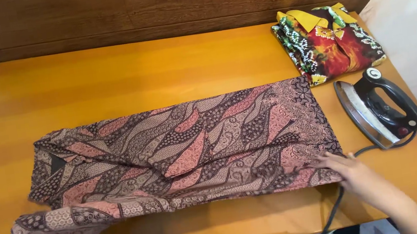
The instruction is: Ironing and folding a patterned shirt on a flat surface.
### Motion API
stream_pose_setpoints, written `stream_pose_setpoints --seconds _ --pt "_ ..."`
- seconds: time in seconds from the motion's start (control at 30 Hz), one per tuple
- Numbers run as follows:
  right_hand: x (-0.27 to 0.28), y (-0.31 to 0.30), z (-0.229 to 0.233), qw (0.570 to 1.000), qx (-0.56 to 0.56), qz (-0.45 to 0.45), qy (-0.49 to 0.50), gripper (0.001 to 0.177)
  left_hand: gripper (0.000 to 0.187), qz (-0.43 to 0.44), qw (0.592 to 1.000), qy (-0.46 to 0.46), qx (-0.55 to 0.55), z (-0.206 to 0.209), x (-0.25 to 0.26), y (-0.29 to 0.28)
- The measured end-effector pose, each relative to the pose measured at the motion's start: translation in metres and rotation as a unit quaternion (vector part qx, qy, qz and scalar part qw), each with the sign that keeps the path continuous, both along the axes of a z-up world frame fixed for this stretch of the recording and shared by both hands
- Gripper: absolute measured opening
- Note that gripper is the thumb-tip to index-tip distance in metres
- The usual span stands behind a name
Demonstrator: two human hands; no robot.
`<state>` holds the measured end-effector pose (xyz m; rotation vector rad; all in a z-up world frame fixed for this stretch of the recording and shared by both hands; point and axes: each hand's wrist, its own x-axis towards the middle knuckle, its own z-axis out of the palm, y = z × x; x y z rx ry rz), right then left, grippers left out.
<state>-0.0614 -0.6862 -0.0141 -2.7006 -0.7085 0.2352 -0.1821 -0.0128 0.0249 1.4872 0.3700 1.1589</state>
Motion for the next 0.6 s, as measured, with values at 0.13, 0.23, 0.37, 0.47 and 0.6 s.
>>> stream_pose_setpoints --seconds 0.13,0.23,0.37,0.47,0.6 --pt "0.003 0.008 0.065 0.995 -0.011 -0.086 0.051 0.090 0.039 -0.068 0.997 0.007 -0.028 0.017 0.020 0.005" --pt "0.028 0.014 0.089 0.983 -0.058 -0.167 -0.044 0.034 0.035 -0.077 0.997 0.010 -0.014 0.032 0.053 0.015" --pt "0.084 0.021 0.091 0.977 0.081 -0.196 0.013 0.029 0.032 -0.150 0.985 0.080 0.012 0.064 0.112 0.015" --pt "0.124 0.035 0.074 0.937 0.256 -0.230 0.061 0.033 0.029 -0.176 0.970 0.159 0.047 0.056 0.156 0.025" --pt "0.142 0.057 0.068 0.866 0.277 -0.382 0.163 0.041 0.041 -0.148 0.897 0.356 0.215 0.055 0.182 0.019"
